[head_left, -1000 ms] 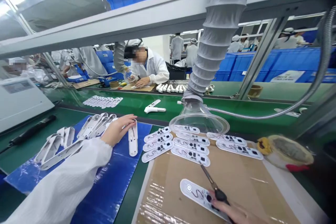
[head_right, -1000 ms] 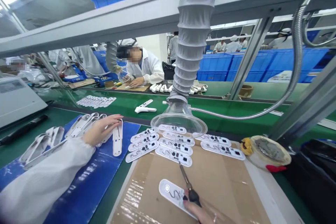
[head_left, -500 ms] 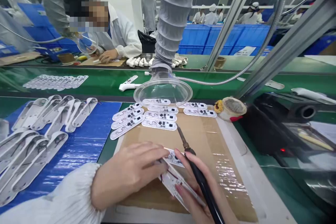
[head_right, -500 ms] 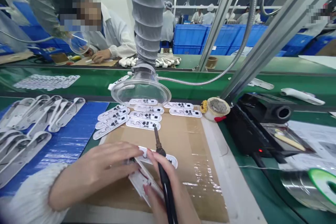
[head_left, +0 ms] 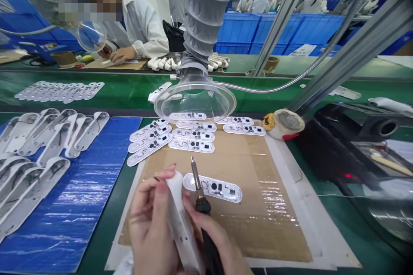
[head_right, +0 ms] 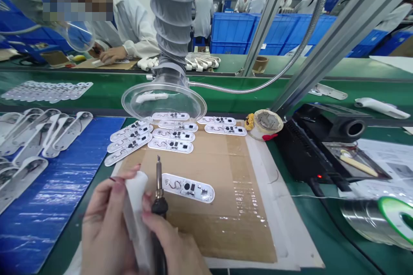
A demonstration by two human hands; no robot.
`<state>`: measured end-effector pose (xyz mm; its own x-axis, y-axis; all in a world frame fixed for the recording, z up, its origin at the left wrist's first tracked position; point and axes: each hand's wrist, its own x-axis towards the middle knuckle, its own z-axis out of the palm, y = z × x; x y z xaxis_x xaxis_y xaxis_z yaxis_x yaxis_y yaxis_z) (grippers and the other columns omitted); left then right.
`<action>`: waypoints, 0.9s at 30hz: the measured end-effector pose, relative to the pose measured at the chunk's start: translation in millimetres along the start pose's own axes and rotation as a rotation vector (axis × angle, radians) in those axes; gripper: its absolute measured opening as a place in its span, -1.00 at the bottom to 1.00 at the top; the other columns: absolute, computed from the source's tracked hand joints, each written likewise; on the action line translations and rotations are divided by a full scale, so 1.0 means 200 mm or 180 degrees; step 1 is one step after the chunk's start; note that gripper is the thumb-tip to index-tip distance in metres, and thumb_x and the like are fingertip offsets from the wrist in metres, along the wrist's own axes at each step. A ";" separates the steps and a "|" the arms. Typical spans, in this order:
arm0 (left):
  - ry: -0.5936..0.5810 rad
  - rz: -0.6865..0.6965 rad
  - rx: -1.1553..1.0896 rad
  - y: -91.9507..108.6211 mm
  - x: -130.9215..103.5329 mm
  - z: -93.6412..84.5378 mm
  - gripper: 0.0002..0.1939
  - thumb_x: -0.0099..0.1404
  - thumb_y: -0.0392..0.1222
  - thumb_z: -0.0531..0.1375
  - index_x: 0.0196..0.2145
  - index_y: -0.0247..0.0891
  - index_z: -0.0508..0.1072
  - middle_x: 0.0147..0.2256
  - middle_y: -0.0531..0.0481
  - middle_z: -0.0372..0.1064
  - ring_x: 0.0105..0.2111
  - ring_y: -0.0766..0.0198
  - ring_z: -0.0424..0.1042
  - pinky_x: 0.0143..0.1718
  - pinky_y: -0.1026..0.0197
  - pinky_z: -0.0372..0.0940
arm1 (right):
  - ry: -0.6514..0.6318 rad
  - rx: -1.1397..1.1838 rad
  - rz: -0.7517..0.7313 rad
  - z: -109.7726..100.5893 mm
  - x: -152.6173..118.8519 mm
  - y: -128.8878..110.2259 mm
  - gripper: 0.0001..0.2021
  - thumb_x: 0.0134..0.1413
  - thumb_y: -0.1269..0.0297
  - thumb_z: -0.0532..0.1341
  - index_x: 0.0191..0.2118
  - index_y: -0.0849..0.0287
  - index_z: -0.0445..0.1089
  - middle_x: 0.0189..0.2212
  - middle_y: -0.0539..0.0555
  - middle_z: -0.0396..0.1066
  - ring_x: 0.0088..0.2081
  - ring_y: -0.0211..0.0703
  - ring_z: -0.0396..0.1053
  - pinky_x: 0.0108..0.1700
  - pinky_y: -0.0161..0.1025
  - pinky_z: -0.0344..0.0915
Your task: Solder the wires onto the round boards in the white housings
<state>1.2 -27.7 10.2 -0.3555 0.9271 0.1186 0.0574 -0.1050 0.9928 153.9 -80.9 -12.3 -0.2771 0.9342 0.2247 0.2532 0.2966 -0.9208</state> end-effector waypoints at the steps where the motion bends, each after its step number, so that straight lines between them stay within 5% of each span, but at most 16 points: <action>1: 0.0033 -0.0078 -0.0113 0.01 0.02 -0.01 -0.80 0.60 0.00 0.12 -0.17 -0.09 0.43 -0.02 0.04 0.58 -0.22 0.23 0.66 -0.27 0.17 0.67 | -0.0037 0.0001 -0.0069 -0.04 0.00 0.02 -0.10 0.14 0.35 0.47 0.48 -0.28 0.09 0.39 0.04 0.34 0.30 0.17 0.42 0.28 0.01 0.45; 4: -0.0615 0.0294 -0.0087 0.06 0.13 -0.10 -0.86 0.57 -0.10 0.19 -0.20 -0.08 0.49 -0.14 0.08 0.59 -0.09 0.21 0.65 -0.40 0.35 0.60 | 0.0619 -0.0843 0.0164 -0.20 0.00 0.11 -0.21 0.26 0.21 0.41 0.48 -0.15 0.08 0.41 0.15 0.32 0.36 0.17 0.37 0.34 0.11 0.40; 8: -0.2396 0.1571 0.0679 0.15 0.31 -0.19 -0.82 0.51 -0.37 0.22 -0.09 -0.11 0.55 -0.14 0.08 0.63 -0.01 0.27 0.63 0.07 0.27 0.58 | 0.0953 -0.1495 0.0546 -0.34 0.01 0.22 -0.37 0.36 0.20 0.33 0.44 -0.10 0.13 0.20 0.19 0.51 0.11 0.13 0.60 0.22 0.21 0.54; 11: -0.3140 0.2808 0.1369 0.15 0.43 -0.10 -0.80 0.54 -0.41 0.15 -0.05 -0.25 0.56 -0.05 -0.05 0.63 0.09 0.24 0.59 0.18 0.26 0.51 | 0.0748 -0.1180 0.0399 -0.33 0.02 0.24 -0.40 0.39 0.18 0.30 0.43 -0.18 0.14 0.05 0.11 0.57 -0.06 0.01 0.65 0.08 0.07 0.65; 15: -0.3404 0.3897 0.2130 0.04 0.50 0.11 -0.77 0.53 -0.41 0.13 -0.22 -0.38 0.59 -0.02 -0.22 0.61 0.16 0.03 0.55 0.10 0.10 0.57 | 0.0446 -0.0807 0.0380 -0.27 0.03 0.24 -0.27 0.35 0.21 0.35 0.49 -0.27 0.03 0.08 0.08 0.56 -0.03 -0.01 0.65 0.07 0.03 0.66; 18: -0.3282 0.3643 0.2287 -0.03 0.45 0.15 -0.83 0.46 -0.44 0.21 -0.29 -0.38 0.58 0.07 -0.30 0.55 0.23 -0.12 0.47 0.26 -0.20 0.45 | 0.0508 -0.0715 0.0332 -0.24 0.03 0.23 -0.20 0.31 0.25 0.39 0.50 -0.25 0.00 0.17 0.12 0.52 -0.02 -0.01 0.65 0.06 -0.01 0.67; 21: -0.2923 0.2990 0.2338 -0.04 0.32 0.10 -0.80 0.48 -0.41 0.20 -0.31 -0.29 0.57 0.17 -0.23 0.46 0.32 -0.15 0.33 0.36 -0.46 0.20 | 0.0687 -0.0745 0.0212 -0.22 0.05 0.22 -0.21 0.29 0.29 0.41 0.48 -0.21 0.05 0.24 0.14 0.48 -0.03 -0.05 0.66 0.03 -0.11 0.68; 25: -0.2484 0.2323 0.2225 -0.04 0.18 0.03 -0.80 0.53 -0.34 0.16 -0.23 -0.17 0.55 0.24 -0.09 0.40 0.38 -0.03 0.20 0.43 -0.44 -0.02 | 0.0672 -0.0697 0.0065 -0.21 0.06 0.16 -0.23 0.30 0.32 0.41 0.47 -0.15 0.08 0.34 0.13 0.40 0.03 -0.12 0.64 0.08 -0.22 0.63; 27: -0.2367 0.2185 0.2200 -0.05 0.15 0.03 -0.82 0.53 -0.32 0.17 -0.22 -0.15 0.54 0.25 -0.07 0.38 0.40 0.00 0.18 0.45 -0.42 -0.10 | 0.1005 -0.0710 0.0055 -0.25 0.05 0.13 -0.34 0.31 0.33 0.40 0.41 -0.14 0.22 0.20 0.05 0.55 0.00 -0.13 0.65 0.08 -0.24 0.62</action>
<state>-5.4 4.0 4.5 0.5497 0.7579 0.3513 0.5867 -0.6496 0.4835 204.3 -54.2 -18.6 0.0191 0.9442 0.3287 0.4603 0.2835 -0.8413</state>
